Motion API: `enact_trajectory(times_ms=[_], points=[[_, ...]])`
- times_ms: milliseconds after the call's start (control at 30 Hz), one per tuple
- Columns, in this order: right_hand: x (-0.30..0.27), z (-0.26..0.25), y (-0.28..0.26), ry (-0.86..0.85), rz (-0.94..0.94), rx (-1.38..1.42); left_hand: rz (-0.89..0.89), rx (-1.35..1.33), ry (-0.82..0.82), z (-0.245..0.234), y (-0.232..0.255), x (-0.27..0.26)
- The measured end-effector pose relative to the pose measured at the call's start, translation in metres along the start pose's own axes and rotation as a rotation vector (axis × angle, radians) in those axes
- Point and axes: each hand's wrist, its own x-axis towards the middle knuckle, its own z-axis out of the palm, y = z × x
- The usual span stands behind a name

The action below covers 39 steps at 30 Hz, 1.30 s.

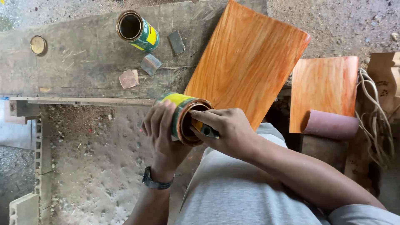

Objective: The person applies a dark wood stain to a rectangular wooden board using a paintbrush. They repeatedly dip the brush into a can of stain and spread it evenly across the surface of the board.

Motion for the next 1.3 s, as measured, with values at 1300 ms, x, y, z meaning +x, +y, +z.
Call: enact_trajectory(times_ms=[1300], points=[[-0.07,-0.077,0.051,0.123,0.628,0.487,-0.236,-0.294,0.007,0.055,0.025,-0.015]])
